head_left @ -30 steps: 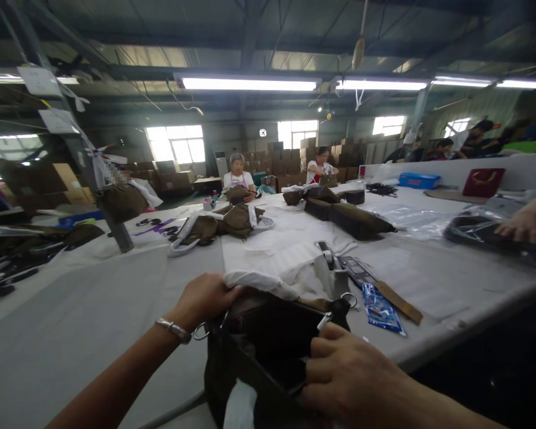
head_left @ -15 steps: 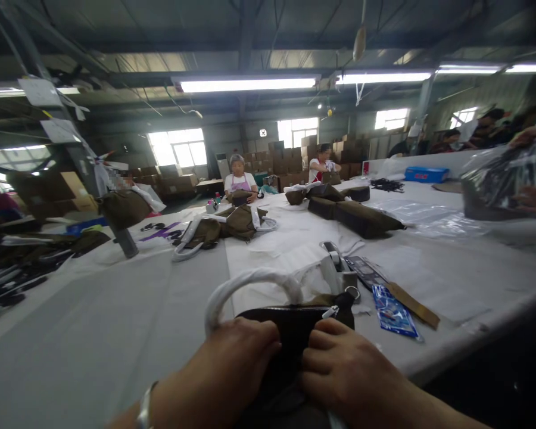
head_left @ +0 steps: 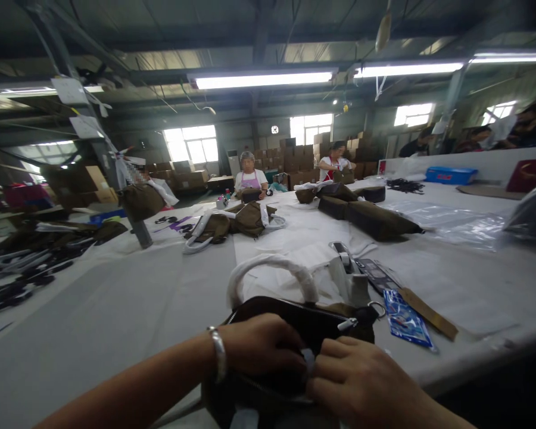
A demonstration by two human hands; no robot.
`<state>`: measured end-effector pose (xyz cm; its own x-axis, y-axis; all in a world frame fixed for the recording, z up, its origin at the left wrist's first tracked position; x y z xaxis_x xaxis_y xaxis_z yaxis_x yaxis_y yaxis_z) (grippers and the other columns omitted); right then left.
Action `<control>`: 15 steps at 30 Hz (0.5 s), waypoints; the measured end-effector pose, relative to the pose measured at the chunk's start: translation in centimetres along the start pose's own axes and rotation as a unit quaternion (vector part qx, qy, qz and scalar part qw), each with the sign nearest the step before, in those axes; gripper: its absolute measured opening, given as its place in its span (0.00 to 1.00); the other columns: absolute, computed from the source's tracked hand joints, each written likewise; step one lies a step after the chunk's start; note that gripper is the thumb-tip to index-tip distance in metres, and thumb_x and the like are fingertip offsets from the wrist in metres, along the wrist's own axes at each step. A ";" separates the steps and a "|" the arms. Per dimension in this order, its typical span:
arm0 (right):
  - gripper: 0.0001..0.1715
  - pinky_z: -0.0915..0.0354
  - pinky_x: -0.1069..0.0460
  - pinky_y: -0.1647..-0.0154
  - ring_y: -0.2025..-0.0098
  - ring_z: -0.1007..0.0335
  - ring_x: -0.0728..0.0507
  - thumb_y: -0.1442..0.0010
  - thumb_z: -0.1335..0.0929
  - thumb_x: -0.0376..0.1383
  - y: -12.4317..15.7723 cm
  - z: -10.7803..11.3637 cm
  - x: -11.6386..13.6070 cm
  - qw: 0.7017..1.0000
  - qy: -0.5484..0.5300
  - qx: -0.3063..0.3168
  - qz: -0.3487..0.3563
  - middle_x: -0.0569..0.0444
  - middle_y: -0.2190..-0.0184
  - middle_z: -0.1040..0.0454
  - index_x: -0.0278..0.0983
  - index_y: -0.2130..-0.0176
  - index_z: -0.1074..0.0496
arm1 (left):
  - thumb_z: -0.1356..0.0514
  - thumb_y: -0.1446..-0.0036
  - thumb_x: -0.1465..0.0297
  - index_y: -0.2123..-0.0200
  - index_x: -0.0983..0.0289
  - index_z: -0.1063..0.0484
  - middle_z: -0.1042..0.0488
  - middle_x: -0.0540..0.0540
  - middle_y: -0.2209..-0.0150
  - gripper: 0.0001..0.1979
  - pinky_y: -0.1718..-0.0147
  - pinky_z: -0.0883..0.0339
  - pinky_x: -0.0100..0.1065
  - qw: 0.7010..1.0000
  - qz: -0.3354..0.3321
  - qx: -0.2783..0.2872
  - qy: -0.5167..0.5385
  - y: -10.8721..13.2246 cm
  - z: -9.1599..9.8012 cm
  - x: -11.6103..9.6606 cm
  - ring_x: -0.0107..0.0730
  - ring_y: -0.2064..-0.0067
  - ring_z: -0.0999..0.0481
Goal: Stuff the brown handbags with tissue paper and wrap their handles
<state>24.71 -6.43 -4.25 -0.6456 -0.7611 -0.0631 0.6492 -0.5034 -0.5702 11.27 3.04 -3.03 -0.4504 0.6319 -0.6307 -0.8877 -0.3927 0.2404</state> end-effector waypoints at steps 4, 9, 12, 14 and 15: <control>0.13 0.51 0.48 0.71 0.70 0.35 0.46 0.34 0.34 0.31 0.9 0.2 -0.7 1.000 -0.006 0.014 -0.020 0.58 0.74 0.27 0.38 0.72 0.33 | 0.38 0.36 0.66 0.51 0.63 0.21 0.18 0.56 0.56 0.13 0.54 0.27 0.30 0.941 -0.059 -0.123 0.310 7.7 3.8 0.6 0.36 0.55 0.20; 0.11 0.50 0.48 0.70 0.69 0.34 0.45 0.40 0.33 0.28 0.9 -0.3 -0.7 0.998 -0.012 0.048 -0.031 0.58 0.73 0.27 0.39 0.72 0.35 | 0.45 0.32 0.73 0.61 0.60 0.20 0.17 0.50 0.63 0.13 0.53 0.22 0.33 0.557 -0.154 -0.606 0.547 14.8 4.5 9.0 0.31 0.59 0.17; 0.09 0.50 0.48 0.70 0.68 0.33 0.45 0.42 0.32 0.29 0.8 -0.7 -0.7 0.997 -0.028 0.066 -0.037 0.58 0.72 0.26 0.39 0.72 0.34 | 0.56 0.28 0.76 0.61 0.61 0.21 0.17 0.51 0.61 0.23 0.50 0.25 0.31 0.551 -0.022 -0.642 0.532 13.7 3.0 12.9 0.25 0.58 0.18; 0.08 0.50 0.48 0.70 0.68 0.33 0.45 0.42 0.32 0.30 0.6 -0.8 -0.7 0.996 -0.025 0.076 -0.034 0.58 0.72 0.26 0.40 0.71 0.33 | 0.50 0.29 0.73 0.63 0.65 0.20 0.17 0.55 0.60 0.18 0.50 0.24 0.33 0.641 0.061 -0.592 0.486 12.3 2.5 14.1 0.29 0.57 0.18; 0.08 0.49 0.48 0.70 0.68 0.32 0.45 0.41 0.32 0.31 0.4 -0.8 -0.7 0.996 -0.017 0.079 -0.031 0.59 0.72 0.26 0.40 0.71 0.33 | 0.43 0.32 0.69 0.63 0.67 0.19 0.17 0.59 0.60 0.13 0.53 0.23 0.35 0.682 0.095 -0.563 0.458 11.9 2.4 14.2 0.35 0.58 0.17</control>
<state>25.15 -5.77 -5.06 -0.6738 -0.7389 -0.0024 0.6656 -0.6056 -0.4361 -5.93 8.98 -7.37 0.1597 0.0180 -0.9870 0.0459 -0.9989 -0.0108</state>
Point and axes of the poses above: each hand's wrist, its own y-axis away from the middle knuckle, its own z-axis out of the back of the hand, x = y × z, the point moved 4 cm from there along -y, towards the middle knuckle
